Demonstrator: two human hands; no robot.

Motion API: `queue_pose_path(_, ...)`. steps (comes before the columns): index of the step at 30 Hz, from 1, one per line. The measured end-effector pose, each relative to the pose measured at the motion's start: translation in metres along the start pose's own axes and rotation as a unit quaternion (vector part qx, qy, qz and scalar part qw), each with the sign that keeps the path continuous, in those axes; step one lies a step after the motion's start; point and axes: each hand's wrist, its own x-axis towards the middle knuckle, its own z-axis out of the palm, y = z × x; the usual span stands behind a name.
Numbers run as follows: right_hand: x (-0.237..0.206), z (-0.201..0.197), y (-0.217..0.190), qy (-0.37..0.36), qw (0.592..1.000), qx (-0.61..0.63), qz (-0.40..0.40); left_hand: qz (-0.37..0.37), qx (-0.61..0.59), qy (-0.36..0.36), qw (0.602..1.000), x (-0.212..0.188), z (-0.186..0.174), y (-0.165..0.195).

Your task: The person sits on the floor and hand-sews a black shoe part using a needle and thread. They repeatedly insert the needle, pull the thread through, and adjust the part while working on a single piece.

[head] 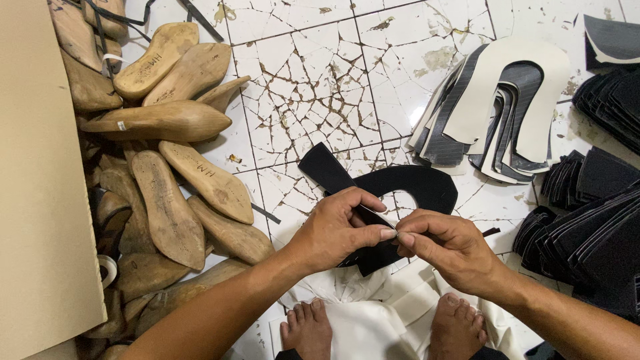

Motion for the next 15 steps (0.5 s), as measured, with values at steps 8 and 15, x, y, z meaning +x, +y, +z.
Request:
queue_pose_path(8, -0.0012, 0.0, -0.0009, 0.016, 1.0, -0.017, 0.011, 0.019, 0.032, 0.024, 0.999, -0.0003, 0.0013, 0.0041)
queue_pose_path(15, -0.0002, -0.0009, 0.0001, 0.008, 1.0, 0.02, 0.007, 0.012, 0.027, 0.02, 0.999, -0.0003, -0.0004, 0.0072)
